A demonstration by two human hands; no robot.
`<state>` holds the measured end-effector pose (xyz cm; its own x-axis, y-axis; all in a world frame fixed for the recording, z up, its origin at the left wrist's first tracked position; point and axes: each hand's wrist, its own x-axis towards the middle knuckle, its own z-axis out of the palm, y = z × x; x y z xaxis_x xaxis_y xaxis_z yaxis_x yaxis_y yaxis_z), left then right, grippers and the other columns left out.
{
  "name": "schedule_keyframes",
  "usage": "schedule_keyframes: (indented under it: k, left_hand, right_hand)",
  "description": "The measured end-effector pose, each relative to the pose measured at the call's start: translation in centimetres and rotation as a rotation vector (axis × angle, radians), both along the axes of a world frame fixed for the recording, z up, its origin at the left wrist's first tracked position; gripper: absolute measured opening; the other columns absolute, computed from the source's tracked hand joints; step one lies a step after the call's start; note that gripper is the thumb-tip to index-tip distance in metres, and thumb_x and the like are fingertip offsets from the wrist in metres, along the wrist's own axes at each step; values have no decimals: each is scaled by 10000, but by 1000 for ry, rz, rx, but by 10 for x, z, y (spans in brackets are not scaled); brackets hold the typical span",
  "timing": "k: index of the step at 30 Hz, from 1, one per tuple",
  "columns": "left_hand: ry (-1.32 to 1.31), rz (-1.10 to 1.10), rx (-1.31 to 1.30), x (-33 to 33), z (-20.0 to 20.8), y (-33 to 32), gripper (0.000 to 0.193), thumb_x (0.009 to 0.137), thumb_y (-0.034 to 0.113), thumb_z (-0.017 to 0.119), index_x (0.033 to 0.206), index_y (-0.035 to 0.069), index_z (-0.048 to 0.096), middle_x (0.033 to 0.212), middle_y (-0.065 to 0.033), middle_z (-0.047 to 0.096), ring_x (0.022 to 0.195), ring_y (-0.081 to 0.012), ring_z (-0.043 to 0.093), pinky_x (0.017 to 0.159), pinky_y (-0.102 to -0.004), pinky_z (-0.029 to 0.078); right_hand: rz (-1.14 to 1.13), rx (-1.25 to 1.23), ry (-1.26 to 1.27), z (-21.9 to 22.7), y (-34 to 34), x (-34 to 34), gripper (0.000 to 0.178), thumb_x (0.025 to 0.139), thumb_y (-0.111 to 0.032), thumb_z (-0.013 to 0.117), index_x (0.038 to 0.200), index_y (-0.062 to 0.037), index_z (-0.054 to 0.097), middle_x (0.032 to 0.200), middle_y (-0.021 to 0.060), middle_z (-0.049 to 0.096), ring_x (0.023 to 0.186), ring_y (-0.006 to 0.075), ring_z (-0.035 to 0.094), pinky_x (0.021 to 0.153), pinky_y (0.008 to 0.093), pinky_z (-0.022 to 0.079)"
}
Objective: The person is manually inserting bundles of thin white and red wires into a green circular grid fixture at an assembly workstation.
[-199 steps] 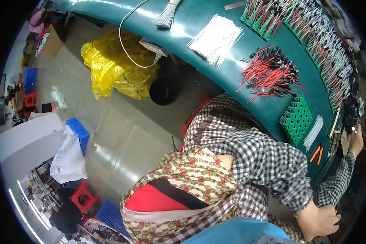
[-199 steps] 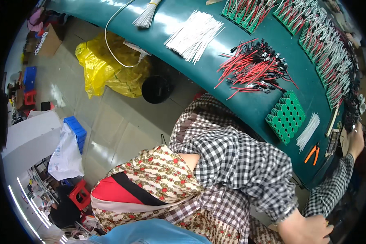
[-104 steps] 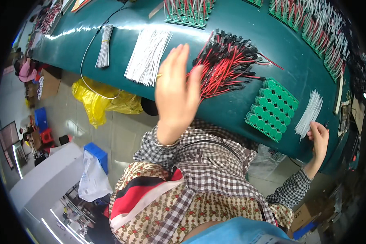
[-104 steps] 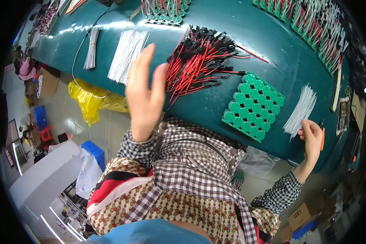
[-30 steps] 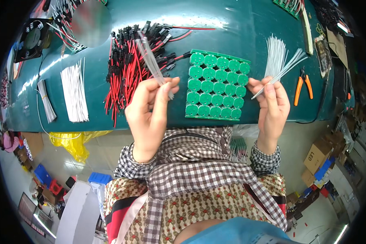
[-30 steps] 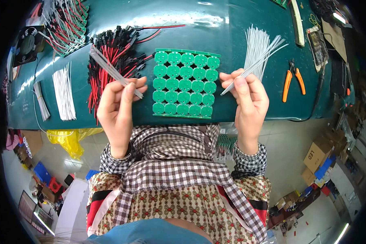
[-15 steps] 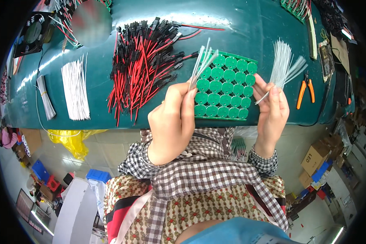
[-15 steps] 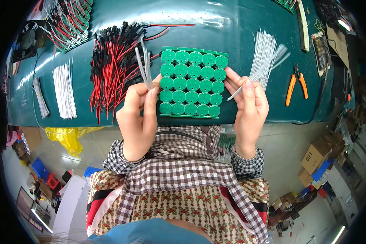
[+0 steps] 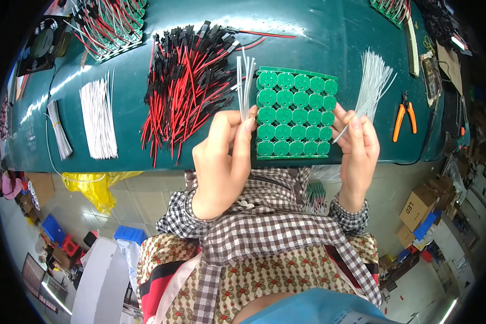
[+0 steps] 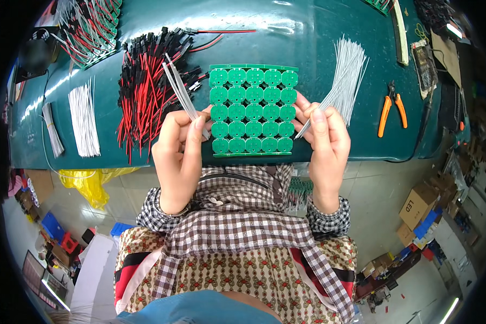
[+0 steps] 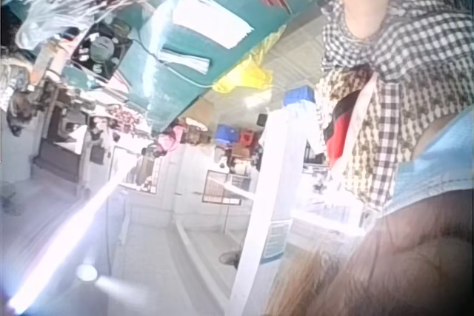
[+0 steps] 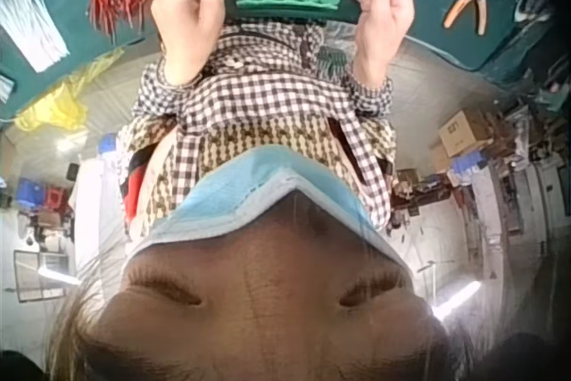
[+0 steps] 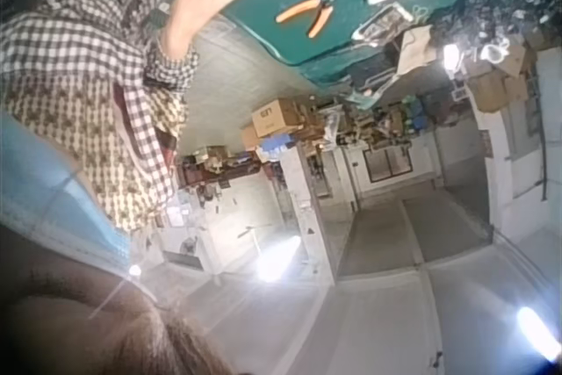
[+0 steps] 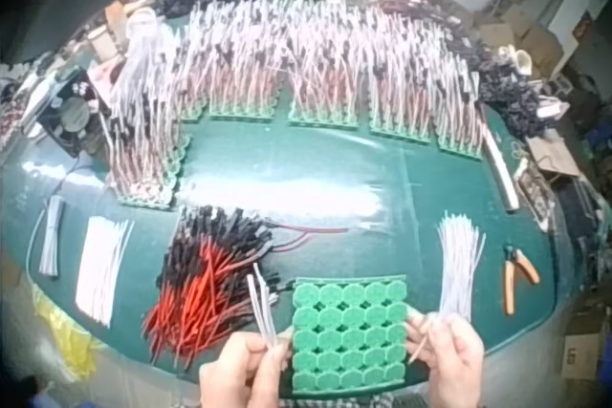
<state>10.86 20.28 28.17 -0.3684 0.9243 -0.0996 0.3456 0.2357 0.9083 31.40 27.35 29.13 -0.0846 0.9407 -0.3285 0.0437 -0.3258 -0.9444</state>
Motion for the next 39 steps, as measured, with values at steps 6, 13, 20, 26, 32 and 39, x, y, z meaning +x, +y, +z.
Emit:
schedule_keyframes:
  k: [6,13,20,26,32,39]
  left_hand:
    - [-60,40,495,-16,-12,7,187,827,-114,619,1000,-43,616,999,-162,683,952,-261,657,821,-326,519]
    - [-15,120,337,-14,-17,5,124,833,-94,645,952,-65,628,924,-155,683,833,-208,697,743,-282,562]
    - [-448,146,268,-23,18,25,127,899,-44,599,1016,-77,561,1015,-169,666,849,-181,688,748,-242,552]
    - [-414,71,168,-30,26,34,82,917,-19,583,966,-76,550,919,-134,662,783,-155,678,707,-256,571]
    - [-383,100,236,-28,18,37,74,885,-46,615,931,-58,558,885,-113,674,741,-113,669,663,-220,549]
    - [-314,139,253,-24,13,39,79,860,-42,645,906,-52,582,880,-109,688,745,-110,676,667,-227,549]
  right_hand:
    - [-246,572,-331,-4,15,15,97,936,-46,578,977,18,638,1043,120,648,915,176,622,798,289,510]
    - [20,817,-685,-24,34,3,67,833,16,681,900,14,686,881,86,688,790,181,647,716,272,501]
    - [197,330,84,29,50,-31,166,956,-31,540,1089,68,549,951,144,661,855,215,687,734,289,580]
    - [290,238,170,17,54,-60,130,929,-13,584,1032,64,562,951,111,635,803,168,670,699,273,575]
    - [420,456,-94,10,51,-61,87,926,36,549,1002,80,547,1000,145,600,796,185,668,686,262,574]
    - [361,525,-146,5,49,-68,103,844,34,666,919,75,609,909,122,658,733,122,648,625,228,543]
